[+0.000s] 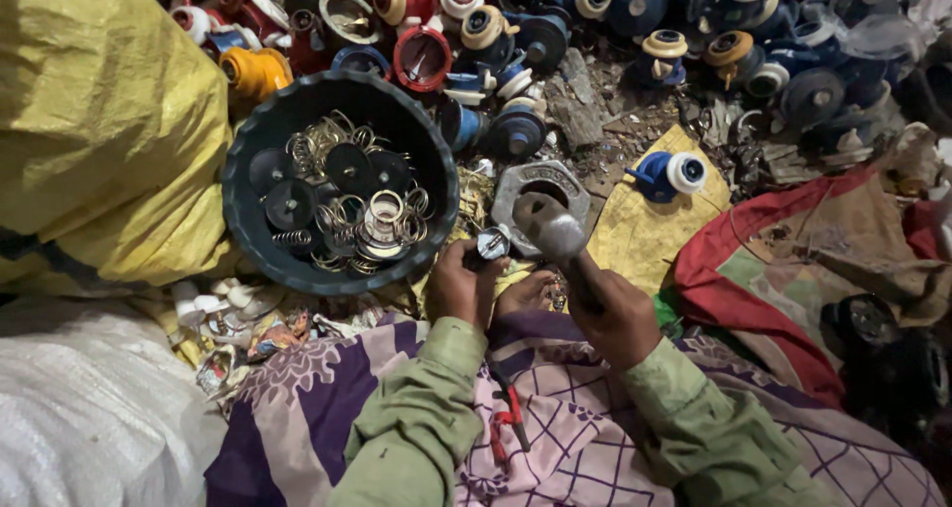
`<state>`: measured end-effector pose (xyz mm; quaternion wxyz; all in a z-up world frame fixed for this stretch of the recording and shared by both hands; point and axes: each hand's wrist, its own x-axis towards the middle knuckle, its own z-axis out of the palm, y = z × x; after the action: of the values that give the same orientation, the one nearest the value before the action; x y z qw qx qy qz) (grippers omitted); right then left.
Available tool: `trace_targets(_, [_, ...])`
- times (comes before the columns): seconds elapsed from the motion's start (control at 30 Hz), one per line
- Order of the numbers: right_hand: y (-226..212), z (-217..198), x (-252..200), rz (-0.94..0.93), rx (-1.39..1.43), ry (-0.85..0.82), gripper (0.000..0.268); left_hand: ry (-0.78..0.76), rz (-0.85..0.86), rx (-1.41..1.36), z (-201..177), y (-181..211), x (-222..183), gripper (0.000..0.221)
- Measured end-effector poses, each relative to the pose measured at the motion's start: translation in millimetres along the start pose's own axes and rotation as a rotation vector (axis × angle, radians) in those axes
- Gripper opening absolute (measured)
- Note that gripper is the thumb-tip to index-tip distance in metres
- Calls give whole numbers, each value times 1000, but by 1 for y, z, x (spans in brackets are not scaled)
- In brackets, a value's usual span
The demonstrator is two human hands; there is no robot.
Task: The person sits on the floor and disassembles small metal components using a hammer and pliers. They repeatedly strike parts on a metal block, remove pieces, and place them into a nearby bowl.
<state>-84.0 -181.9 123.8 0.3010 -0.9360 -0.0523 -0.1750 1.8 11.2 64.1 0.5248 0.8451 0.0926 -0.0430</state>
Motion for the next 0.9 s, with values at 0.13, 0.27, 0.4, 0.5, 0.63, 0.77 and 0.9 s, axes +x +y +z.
trace_targets(0.13, [1,5,-3,10,-28,-13,59,-26,15,-168,9,-12,4,44])
trace_targets(0.27, [4,4,-4,0,6,4,59,-29,91,-146,21,-27,9,45])
trace_targets(0.4, [2,4,-3,16,-10,8,57,-2,57,-163,26,-35,10,43])
trace_targets(0.5, [1,8,-2,16,-60,-34,59,11,70,-131,27,-37,12,40])
trace_targets(0.63, [3,20,-3,70,-120,-125,68,74,211,-136,32,-44,12,38])
trace_targets(0.77, [6,23,1,118,-155,-252,72,110,280,-132,34,-46,12,30])
trace_targets(0.9, [2,12,4,8,-38,-100,69,61,218,-115,31,-46,10,37])
